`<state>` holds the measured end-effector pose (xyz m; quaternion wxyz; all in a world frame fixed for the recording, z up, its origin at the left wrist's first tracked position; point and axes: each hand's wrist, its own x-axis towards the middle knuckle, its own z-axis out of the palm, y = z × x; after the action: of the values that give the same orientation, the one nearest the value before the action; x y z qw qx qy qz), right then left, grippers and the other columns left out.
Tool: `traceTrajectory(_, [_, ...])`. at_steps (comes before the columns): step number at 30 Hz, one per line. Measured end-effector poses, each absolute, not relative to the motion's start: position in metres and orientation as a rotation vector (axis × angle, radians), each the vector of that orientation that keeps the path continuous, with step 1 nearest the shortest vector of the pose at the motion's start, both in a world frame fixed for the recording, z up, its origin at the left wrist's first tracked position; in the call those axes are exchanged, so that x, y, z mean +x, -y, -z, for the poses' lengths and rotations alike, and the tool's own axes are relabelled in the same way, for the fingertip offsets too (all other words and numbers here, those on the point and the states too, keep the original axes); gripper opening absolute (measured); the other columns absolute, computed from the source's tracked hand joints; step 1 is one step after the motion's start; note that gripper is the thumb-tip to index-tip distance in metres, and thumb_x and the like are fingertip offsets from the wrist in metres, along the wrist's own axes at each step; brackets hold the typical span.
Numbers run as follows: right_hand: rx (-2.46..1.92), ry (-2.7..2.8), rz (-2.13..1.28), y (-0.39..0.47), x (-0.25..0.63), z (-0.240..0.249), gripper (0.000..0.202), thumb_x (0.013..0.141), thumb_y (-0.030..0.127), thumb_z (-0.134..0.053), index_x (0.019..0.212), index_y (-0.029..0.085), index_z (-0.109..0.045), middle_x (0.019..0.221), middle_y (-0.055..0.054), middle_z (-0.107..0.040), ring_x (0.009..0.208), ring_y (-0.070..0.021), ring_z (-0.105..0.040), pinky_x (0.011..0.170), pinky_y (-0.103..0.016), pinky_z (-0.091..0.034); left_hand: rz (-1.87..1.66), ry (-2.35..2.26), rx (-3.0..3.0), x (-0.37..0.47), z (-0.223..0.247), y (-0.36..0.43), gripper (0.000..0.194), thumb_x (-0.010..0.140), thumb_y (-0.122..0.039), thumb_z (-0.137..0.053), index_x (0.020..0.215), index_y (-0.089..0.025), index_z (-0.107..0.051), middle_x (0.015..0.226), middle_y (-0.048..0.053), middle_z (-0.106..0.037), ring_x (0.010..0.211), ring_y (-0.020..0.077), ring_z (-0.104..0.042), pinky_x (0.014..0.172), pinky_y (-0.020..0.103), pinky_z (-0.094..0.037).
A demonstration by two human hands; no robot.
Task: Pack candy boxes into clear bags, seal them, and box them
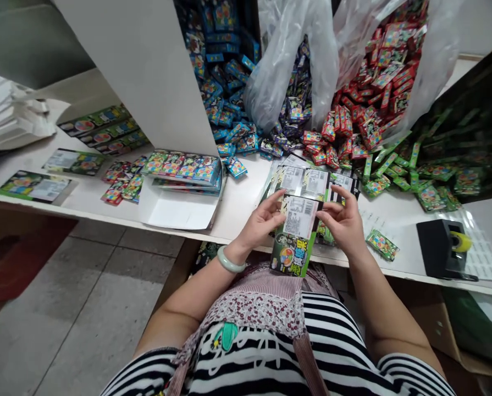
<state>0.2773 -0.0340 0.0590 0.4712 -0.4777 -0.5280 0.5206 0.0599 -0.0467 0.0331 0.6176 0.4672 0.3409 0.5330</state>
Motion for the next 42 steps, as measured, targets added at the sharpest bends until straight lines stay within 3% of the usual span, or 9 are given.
traceTrajectory(7, [-1.113, 1.514, -1.355, 0.045, 0.273, -0.073, 0.030, 0.081, 0.038, -0.074, 0.107, 0.025, -0.068, 0.083, 0.000, -0.069, 0.067, -0.0129, -0.062, 0.061, -0.029, -0.054, -1.091, -0.840, 1.251, 0.039, -0.057, 0.068, 0.036, 0.089, -0.032, -0.070, 0.119, -0.023, -0.052, 0.092, 0.002, -0.067, 0.078, 0.0106, -0.065, 0.068, 0.021, -0.052])
traceTrajectory(12, [-1.126, 1.681, -1.230, 0.042, 0.269, -0.083, 0.018, 0.087, 0.039, -0.065, 0.087, 0.022, -0.069, 0.077, -0.001, -0.067, 0.063, -0.0122, -0.057, 0.057, -0.028, -0.046, -1.140, -1.171, 1.516, 0.041, -0.071, 0.064, 0.015, 0.096, -0.034, -0.057, 0.101, -0.020, -0.058, 0.077, -0.003, -0.059, 0.065, 0.0081, -0.053, 0.059, 0.020, -0.042])
traceTrajectory(16, [-1.164, 1.619, -1.187, 0.039, 0.267, -0.083, 0.016, 0.087, 0.037, -0.065, 0.098, 0.024, -0.065, 0.070, 0.003, -0.061, 0.059, -0.0113, -0.053, 0.056, -0.027, -0.044, -1.108, -1.180, 1.580, 0.041, -0.072, 0.060, 0.017, 0.097, -0.035, -0.056, 0.102, -0.020, -0.060, 0.077, -0.002, -0.059, 0.066, 0.0086, -0.052, 0.059, 0.021, -0.042])
traceTrajectory(21, [-1.115, 1.653, -1.304, 0.035, 0.270, -0.085, 0.020, 0.086, 0.039, -0.066, 0.078, 0.022, -0.060, 0.068, 0.003, -0.058, 0.058, -0.0100, -0.050, 0.056, -0.027, -0.042, -1.267, -0.997, 1.522, 0.038, -0.061, 0.063, 0.018, 0.094, -0.036, -0.061, 0.102, -0.020, -0.063, 0.083, 0.000, -0.065, 0.069, 0.0090, -0.058, 0.060, 0.021, -0.046])
traceTrajectory(26, [-1.072, 1.625, -1.255, 0.031, 0.268, -0.086, 0.022, 0.084, 0.039, -0.069, 0.076, 0.021, -0.060, 0.084, -0.002, -0.063, 0.074, -0.0130, -0.057, 0.063, -0.028, -0.047, -1.263, -1.059, 1.490, 0.042, -0.063, 0.056, 0.014, 0.091, -0.033, -0.065, 0.094, -0.019, -0.064, 0.086, 0.002, -0.068, 0.075, 0.0105, -0.062, 0.066, 0.023, -0.049])
traceTrajectory(30, [-1.070, 1.448, -1.368, 0.029, 0.263, -0.084, 0.030, 0.078, 0.038, -0.074, 0.098, 0.025, -0.056, 0.082, 0.002, -0.060, 0.069, -0.0116, -0.055, 0.054, -0.024, -0.046, -1.265, -0.976, 1.300, 0.044, -0.073, 0.047, 0.018, 0.085, -0.030, -0.072, 0.077, -0.017, -0.062, 0.095, 0.005, -0.072, 0.092, 0.0149, -0.067, 0.083, 0.029, -0.055])
traceTrajectory(33, [-1.060, 1.447, -1.424, 0.026, 0.262, -0.083, 0.041, 0.078, 0.040, -0.074, 0.111, 0.026, -0.054, 0.082, 0.002, -0.060, 0.067, -0.0116, -0.055, 0.050, -0.023, -0.045, -1.255, -0.951, 1.167, 0.044, -0.076, 0.044, 0.020, 0.079, -0.025, -0.077, 0.093, -0.019, -0.065, 0.088, 0.003, -0.072, 0.086, 0.0142, -0.069, 0.080, 0.029, -0.056])
traceTrajectory(36, [-1.076, 1.557, -1.378, 0.025, 0.264, -0.084, 0.025, 0.082, 0.040, -0.071, 0.097, 0.024, -0.060, 0.083, -0.001, -0.062, 0.071, -0.0132, -0.058, 0.051, -0.024, -0.047, -1.215, -0.972, 1.145, 0.042, -0.078, 0.045, 0.036, 0.079, -0.024, -0.077, 0.112, -0.019, -0.064, 0.090, 0.003, -0.073, 0.086, 0.0144, -0.070, 0.079, 0.029, -0.058])
traceTrajectory(42, [-1.014, 1.915, -1.059, 0.027, 0.266, -0.094, 0.006, 0.088, 0.029, -0.066, 0.087, 0.023, -0.064, 0.098, -0.005, -0.066, 0.091, -0.0174, -0.063, 0.066, -0.029, -0.053, -1.271, -0.980, 1.294, 0.044, -0.082, 0.048, 0.022, 0.076, -0.031, -0.082, 0.082, -0.017, -0.066, 0.090, 0.003, -0.071, 0.089, 0.0145, -0.067, 0.083, 0.029, -0.056])
